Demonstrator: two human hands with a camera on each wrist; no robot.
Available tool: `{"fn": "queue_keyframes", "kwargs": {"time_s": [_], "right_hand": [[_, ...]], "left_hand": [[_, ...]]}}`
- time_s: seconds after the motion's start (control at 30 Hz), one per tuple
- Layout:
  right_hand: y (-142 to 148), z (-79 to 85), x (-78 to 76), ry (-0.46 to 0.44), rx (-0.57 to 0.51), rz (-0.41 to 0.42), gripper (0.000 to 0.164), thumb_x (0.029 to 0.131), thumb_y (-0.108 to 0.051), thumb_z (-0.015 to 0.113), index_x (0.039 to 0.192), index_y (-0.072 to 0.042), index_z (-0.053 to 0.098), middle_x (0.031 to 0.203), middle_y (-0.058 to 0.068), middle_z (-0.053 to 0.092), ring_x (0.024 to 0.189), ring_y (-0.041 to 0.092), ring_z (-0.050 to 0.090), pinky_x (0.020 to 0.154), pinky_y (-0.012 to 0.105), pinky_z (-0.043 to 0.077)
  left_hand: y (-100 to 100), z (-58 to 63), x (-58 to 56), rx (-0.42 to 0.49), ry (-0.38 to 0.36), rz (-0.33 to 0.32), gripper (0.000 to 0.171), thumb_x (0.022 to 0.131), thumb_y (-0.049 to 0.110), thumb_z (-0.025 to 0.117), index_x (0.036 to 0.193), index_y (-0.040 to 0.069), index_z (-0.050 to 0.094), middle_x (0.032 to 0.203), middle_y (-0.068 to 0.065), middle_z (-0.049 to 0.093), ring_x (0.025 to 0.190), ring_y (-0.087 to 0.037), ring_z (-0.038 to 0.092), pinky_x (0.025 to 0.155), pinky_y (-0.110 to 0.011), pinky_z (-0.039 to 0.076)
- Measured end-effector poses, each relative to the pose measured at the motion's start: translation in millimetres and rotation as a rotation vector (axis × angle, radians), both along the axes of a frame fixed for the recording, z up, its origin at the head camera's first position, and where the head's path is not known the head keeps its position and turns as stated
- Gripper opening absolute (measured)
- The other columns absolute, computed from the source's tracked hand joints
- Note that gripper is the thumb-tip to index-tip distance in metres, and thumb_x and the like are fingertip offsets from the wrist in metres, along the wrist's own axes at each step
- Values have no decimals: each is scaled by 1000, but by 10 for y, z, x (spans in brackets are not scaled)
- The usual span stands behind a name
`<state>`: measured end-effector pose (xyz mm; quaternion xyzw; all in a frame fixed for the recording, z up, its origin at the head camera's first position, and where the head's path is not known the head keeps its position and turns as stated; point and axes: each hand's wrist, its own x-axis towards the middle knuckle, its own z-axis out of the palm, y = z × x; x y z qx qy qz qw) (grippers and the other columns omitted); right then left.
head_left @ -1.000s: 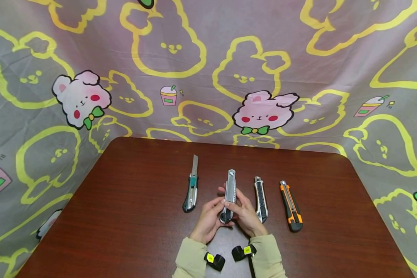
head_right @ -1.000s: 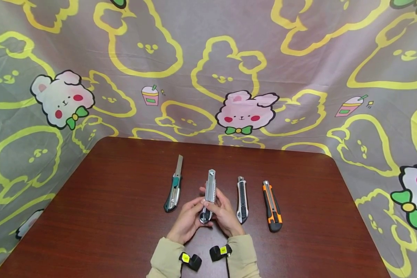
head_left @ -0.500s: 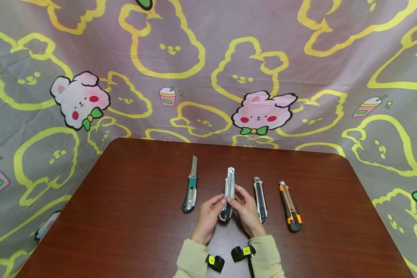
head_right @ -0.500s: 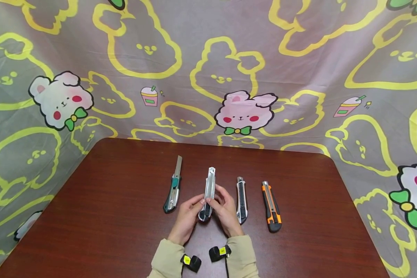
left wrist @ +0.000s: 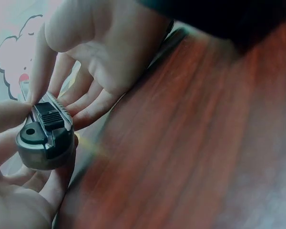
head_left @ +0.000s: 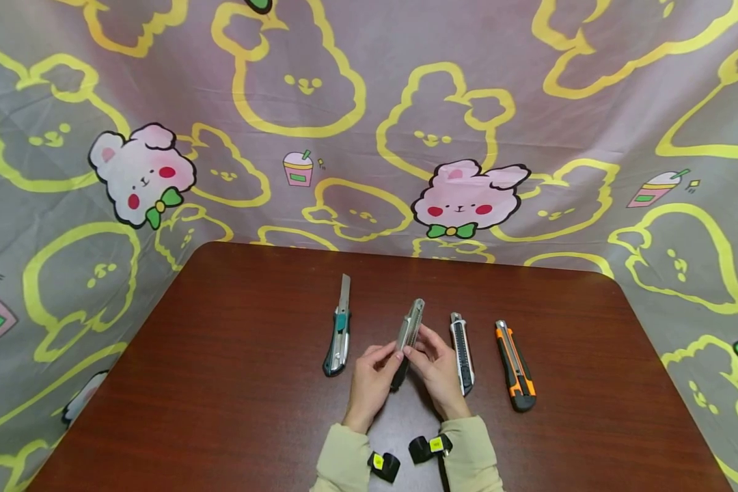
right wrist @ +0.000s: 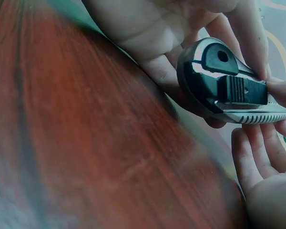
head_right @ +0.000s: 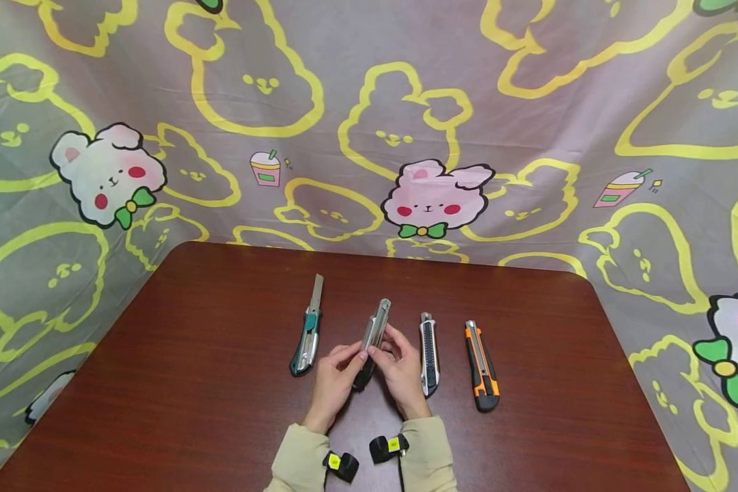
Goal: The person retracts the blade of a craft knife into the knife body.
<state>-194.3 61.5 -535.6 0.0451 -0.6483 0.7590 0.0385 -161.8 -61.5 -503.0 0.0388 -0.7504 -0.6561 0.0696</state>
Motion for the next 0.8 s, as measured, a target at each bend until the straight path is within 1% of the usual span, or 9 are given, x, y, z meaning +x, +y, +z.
{"fn": "queue_keyframes", "kwargs": {"time_s": [0.07, 0.17, 0.2, 0.27, 0.33, 0.43, 0.53, 0.67, 0.8], "right_hand": [[-2, -3, -6, -8, -1, -17, 49, 76, -1, 67, 122, -3, 51, 110, 22, 57, 84, 14, 59, 72, 16, 49], [-7, 44, 4, -24, 4, -37, 49, 76, 3, 66, 123, 0, 50, 110, 23, 56, 84, 15, 58, 71, 15, 49], [-11, 76, 14, -24, 14, -45, 49, 76, 5, 65, 122, 1, 50, 111, 23, 56, 85, 16, 58, 71, 14, 49], [-18, 154, 37, -16, 36, -62, 48, 76, 7, 64, 122, 4, 50, 112, 23, 55, 88, 21, 56, 71, 14, 49], [-26, 215, 57, 13, 74, -88, 48, 76, 9, 63, 122, 6, 50, 113, 23, 54, 90, 26, 55, 70, 13, 49], [-21, 225, 56, 37, 86, -124, 46, 77, 9, 62, 121, 6, 51, 112, 24, 55, 92, 31, 55, 71, 12, 49], [-3, 144, 28, 20, 64, -143, 44, 77, 6, 63, 120, 4, 53, 108, 25, 58, 91, 25, 57, 71, 12, 49], [9, 47, -10, 8, 53, -143, 41, 78, 4, 64, 118, 5, 54, 110, 27, 58, 91, 16, 59, 73, 12, 49], [8, 57, -9, -1, 70, -135, 37, 78, 4, 63, 115, 8, 56, 109, 26, 59, 89, 17, 59, 73, 11, 48]], "left_hand": [[3, -4, -4, -18, 24, 6, 28, 82, 12, 64, 108, 4, 65, 91, -11, 64, 75, -11, 58, 65, -15, 47], [4, -115, -45, 15, 37, -8, 31, 82, 10, 64, 113, 5, 62, 94, -13, 63, 80, -18, 62, 67, -15, 51], [6, -111, -46, 21, 31, -14, 33, 82, 7, 63, 115, 5, 60, 95, -15, 63, 81, -21, 62, 68, -16, 51], [2, -213, -78, 33, 32, -19, 36, 82, 9, 63, 118, 9, 58, 97, -14, 63, 84, -21, 62, 69, -16, 52], [1, -285, -95, 12, 40, -14, 36, 83, 11, 62, 119, 13, 58, 98, -10, 64, 86, -17, 62, 71, -16, 52], [2, -304, -97, -23, 53, -3, 33, 83, 11, 62, 116, 15, 61, 98, -7, 65, 88, -14, 62, 74, -17, 52], [7, -303, -97, -43, 75, -1, 29, 83, 9, 62, 111, 12, 64, 98, -7, 64, 87, -15, 62, 75, -19, 52], [14, -297, -93, -40, 85, -6, 29, 82, 7, 62, 110, 5, 63, 100, -10, 63, 88, -19, 62, 76, -22, 53], [17, -302, -92, -69, 79, 0, 29, 81, 6, 62, 110, 2, 62, 101, -10, 62, 87, -19, 61, 76, -20, 53]]}}
